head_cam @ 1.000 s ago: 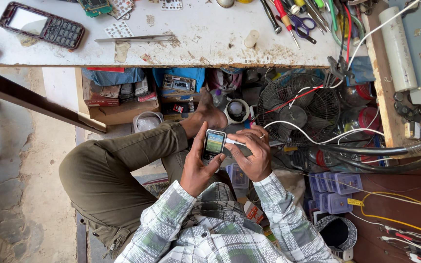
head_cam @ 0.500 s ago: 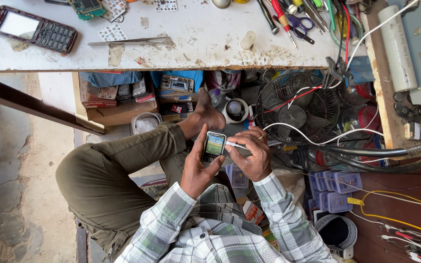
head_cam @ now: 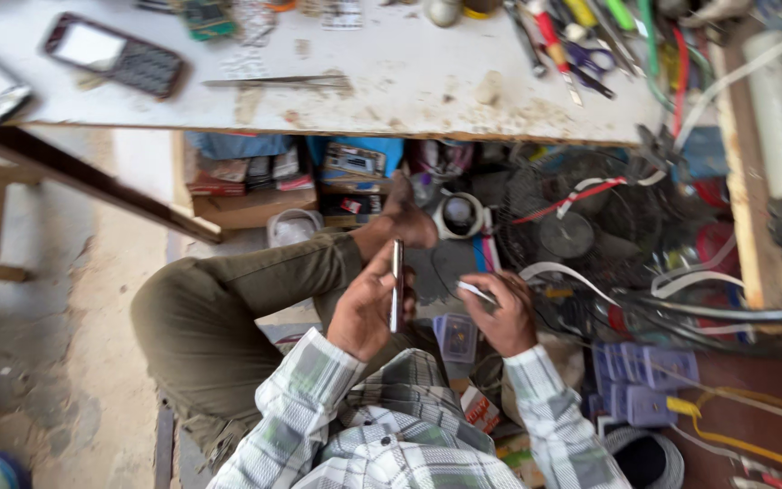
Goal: The person reassembles a feature phone by inserting the battery and closing the back cover. They then spray the phone with a cleaning solution, wipe the screen and body with a cloth, and test the keypad. Finally, they connect a charging cable to the phone and briefly inspect the battery compartment again.
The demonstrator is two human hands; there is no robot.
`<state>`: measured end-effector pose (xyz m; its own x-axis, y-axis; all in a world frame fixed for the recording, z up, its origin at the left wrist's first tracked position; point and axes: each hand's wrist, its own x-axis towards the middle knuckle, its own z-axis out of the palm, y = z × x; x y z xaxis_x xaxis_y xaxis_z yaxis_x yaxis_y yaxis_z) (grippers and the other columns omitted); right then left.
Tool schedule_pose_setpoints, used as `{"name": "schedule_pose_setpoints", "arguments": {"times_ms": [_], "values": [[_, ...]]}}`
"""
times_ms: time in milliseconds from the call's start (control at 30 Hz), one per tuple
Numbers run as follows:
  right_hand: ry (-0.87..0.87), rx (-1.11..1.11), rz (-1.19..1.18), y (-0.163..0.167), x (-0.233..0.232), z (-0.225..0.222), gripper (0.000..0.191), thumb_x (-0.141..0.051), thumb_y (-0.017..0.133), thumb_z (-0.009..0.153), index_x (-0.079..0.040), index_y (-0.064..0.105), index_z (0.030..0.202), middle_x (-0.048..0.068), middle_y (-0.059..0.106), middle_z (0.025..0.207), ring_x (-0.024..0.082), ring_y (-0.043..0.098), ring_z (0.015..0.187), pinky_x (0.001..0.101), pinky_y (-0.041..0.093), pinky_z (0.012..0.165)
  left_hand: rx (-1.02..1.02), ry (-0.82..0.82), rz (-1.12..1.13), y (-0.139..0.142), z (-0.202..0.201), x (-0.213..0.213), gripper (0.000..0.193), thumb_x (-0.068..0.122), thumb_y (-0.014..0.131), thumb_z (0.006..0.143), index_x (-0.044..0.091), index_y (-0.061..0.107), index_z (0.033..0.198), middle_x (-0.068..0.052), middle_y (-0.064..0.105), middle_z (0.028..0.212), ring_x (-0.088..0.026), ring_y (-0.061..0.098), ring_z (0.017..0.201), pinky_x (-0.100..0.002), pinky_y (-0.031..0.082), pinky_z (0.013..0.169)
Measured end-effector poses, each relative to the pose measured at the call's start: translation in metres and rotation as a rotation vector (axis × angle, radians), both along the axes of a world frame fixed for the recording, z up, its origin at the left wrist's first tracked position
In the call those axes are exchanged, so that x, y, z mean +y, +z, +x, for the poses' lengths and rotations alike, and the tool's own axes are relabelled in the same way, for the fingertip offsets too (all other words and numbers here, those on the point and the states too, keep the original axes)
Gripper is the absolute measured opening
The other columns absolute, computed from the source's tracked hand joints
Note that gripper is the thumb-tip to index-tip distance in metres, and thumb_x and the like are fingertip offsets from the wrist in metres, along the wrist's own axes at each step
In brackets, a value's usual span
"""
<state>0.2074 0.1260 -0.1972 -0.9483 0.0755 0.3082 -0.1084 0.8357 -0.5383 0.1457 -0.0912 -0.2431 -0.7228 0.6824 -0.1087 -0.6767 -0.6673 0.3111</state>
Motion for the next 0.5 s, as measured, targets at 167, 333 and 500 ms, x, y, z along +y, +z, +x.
{"name": "schedule_pose_setpoints", "arguments": {"times_ms": [167,333,500], "values": [[-0.226,-0.456,0.070,-0.015,0.007,0.011,0.029,-0.034,0.076,0.087,-0.019,0.073,0.113,0.009,0.076,0.091,0.030,0.073,0.085,0.0462,0.054,0.081,-0.185,-0.168,0.535,0.008,-0.006,-0.018,0.065,0.044,0.043,0.111,0.004,0.032,0.161,-0.015,0.058,0.112,-0.023,0.057,0.083,-0.033,0.046,0.066],[-0.336,-0.683,0.167,-0.021,0.019,0.018,0.042,-0.042,0.074,0.087,-0.022,0.068,0.124,0.010,0.078,0.103,0.034,0.073,0.097,0.0489,0.056,0.086,-0.195,-0.148,0.575,0.022,-0.010,-0.026,0.069,0.044,0.044,0.109,0.002,0.030,0.162,-0.017,0.059,0.115,-0.025,0.057,0.083,-0.035,0.047,0.066],[-0.420,-0.883,0.178,-0.020,0.031,0.018,0.053,-0.041,0.076,0.088,-0.016,0.062,0.133,0.014,0.069,0.130,0.035,0.064,0.119,0.0481,0.050,0.101,-0.172,-0.102,0.568,0.042,-0.017,-0.036,0.068,0.043,0.043,0.111,0.002,0.030,0.163,-0.017,0.061,0.117,-0.027,0.060,0.088,-0.037,0.049,0.069]]}}
